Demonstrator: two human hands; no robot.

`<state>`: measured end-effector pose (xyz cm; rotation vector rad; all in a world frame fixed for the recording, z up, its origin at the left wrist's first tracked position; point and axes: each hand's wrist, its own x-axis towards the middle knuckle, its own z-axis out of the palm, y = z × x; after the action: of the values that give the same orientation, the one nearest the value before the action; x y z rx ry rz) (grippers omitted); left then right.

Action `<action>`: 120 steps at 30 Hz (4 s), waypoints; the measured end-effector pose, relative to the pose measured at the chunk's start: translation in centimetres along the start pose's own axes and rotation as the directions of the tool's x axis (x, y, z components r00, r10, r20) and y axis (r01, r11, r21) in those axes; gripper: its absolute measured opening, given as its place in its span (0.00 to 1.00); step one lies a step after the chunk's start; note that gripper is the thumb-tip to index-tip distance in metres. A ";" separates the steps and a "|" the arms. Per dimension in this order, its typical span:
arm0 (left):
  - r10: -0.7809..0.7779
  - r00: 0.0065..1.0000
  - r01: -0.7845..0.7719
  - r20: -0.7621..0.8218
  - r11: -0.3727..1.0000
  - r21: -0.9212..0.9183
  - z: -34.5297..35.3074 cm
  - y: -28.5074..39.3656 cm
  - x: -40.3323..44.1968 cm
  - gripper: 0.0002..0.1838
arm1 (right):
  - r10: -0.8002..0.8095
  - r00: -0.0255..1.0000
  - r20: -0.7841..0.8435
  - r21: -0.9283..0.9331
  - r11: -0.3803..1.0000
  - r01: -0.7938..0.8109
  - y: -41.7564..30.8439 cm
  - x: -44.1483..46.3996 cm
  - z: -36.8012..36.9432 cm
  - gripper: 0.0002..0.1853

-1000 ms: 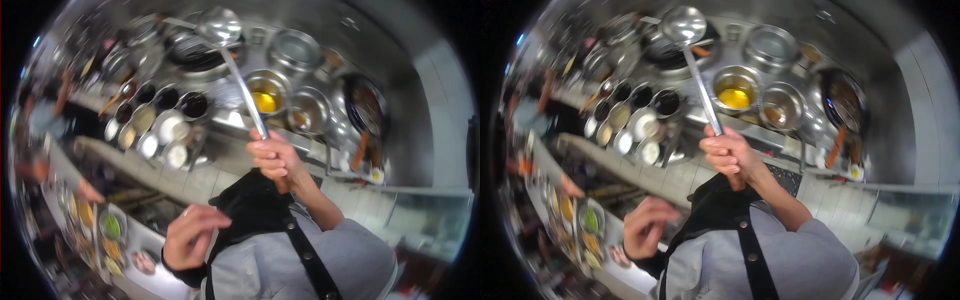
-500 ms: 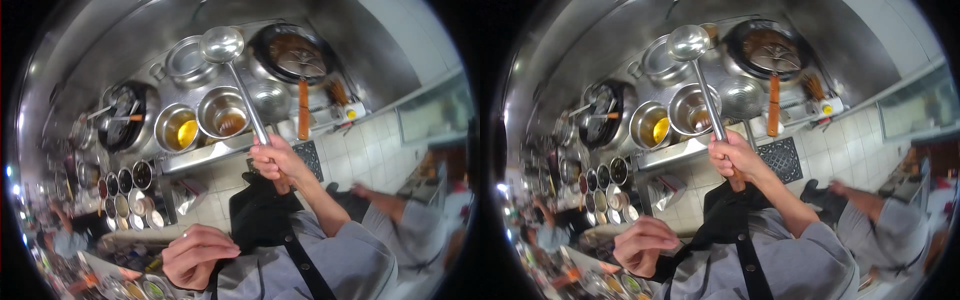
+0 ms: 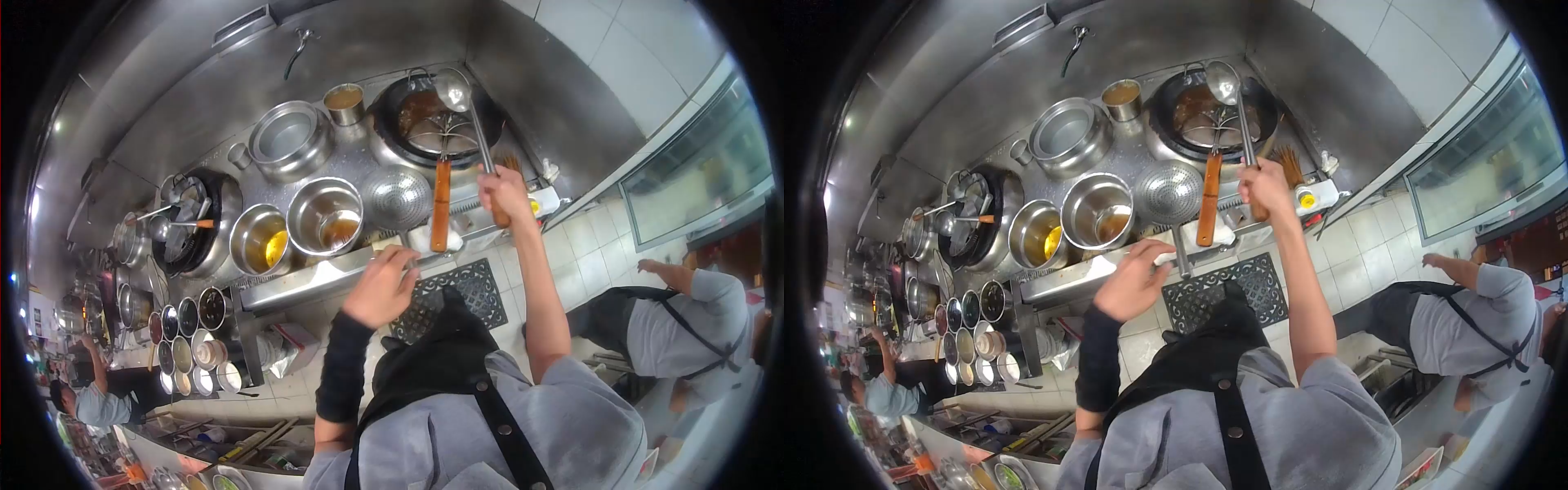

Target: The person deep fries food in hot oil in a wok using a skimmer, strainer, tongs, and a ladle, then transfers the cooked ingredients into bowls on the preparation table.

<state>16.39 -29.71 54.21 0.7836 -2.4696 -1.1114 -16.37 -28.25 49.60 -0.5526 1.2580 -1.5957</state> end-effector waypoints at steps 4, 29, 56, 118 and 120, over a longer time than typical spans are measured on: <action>-0.180 0.983 0.179 -0.024 0.937 0.300 11.8 -5.5 9.0 0.36 | -0.085 0.990 -0.115 -0.253 0.966 0.053 1.5 4.9 -6.2 0.05; -0.642 0.766 0.272 0.010 0.311 -0.911 14.7 -2.9 23.0 0.18 | -0.194 0.965 0.177 -0.910 0.342 0.236 -3.8 0.8 -20.3 0.06; -0.663 0.742 0.312 -0.104 0.479 -0.821 15.2 -4.1 25.5 0.17 | -0.319 0.947 0.021 -0.915 0.376 0.146 1.3 12.9 -18.1 0.11; -0.623 0.765 0.175 -0.162 0.444 -0.879 19.2 1.3 30.2 0.10 | 0.073 0.928 0.365 -0.926 -0.075 0.370 -15.4 30.0 -15.3 0.07; -0.624 0.764 0.219 -0.165 0.491 -0.843 18.4 -0.8 28.8 0.15 | 0.046 0.959 0.281 -0.960 0.006 0.281 -15.5 27.9 -16.0 0.05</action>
<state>-15.36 -36.64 43.62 1.2075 -1.1438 -1.7517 -47.17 -46.12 52.01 -1.7587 2.0971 -0.3156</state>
